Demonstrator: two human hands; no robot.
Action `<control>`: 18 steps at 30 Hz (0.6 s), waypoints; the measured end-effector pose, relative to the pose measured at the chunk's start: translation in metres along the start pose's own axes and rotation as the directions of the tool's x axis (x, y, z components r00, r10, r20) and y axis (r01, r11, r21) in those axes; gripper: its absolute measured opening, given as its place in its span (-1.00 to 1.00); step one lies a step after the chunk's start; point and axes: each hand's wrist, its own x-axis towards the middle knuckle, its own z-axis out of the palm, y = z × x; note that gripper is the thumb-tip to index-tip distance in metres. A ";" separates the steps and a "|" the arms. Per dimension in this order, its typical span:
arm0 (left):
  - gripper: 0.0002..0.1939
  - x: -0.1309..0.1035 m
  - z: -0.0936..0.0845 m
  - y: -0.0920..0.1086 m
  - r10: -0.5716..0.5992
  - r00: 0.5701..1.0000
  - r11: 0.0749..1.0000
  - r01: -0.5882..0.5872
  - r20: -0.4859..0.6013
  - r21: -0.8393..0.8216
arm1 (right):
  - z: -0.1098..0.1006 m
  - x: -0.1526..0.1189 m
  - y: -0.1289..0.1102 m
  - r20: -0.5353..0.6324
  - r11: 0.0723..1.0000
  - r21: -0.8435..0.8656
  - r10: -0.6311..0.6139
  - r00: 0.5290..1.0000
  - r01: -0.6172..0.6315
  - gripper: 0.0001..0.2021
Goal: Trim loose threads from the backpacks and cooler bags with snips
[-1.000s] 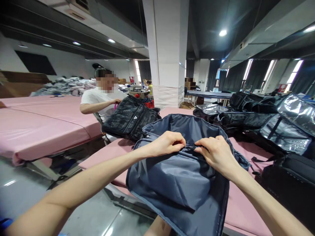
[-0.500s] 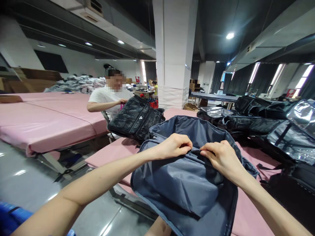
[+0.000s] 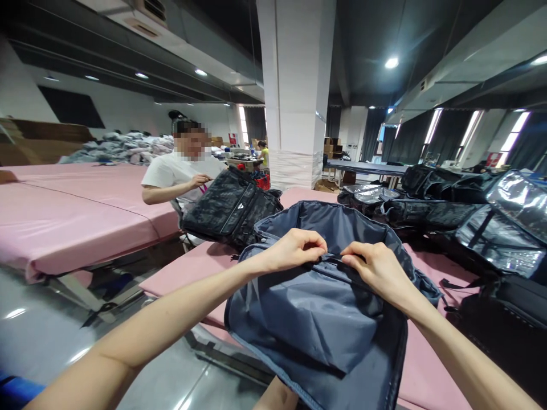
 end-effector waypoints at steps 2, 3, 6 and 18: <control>-0.72 -0.001 -0.012 -0.008 -0.018 0.993 1.000 0.016 -0.119 -0.024 | -0.013 -0.008 0.015 -0.101 0.983 0.147 0.123 0.987 -0.108 -0.71; -0.69 -0.002 -0.019 -0.013 0.001 0.982 1.000 0.000 -0.189 0.009 | -0.019 -0.013 0.025 -0.171 0.968 0.200 0.186 0.968 -0.151 -0.68; -0.62 -0.003 -0.034 -0.026 0.070 0.971 0.976 -0.019 -0.228 0.217 | -0.031 -0.031 0.048 -0.280 0.930 0.242 0.341 0.898 -0.277 -0.54; -0.85 -0.005 -0.030 -0.024 -0.041 0.978 0.952 -0.024 0.206 0.304 | -0.013 -0.053 0.019 -0.070 0.969 -0.244 0.018 0.997 -0.035 -0.83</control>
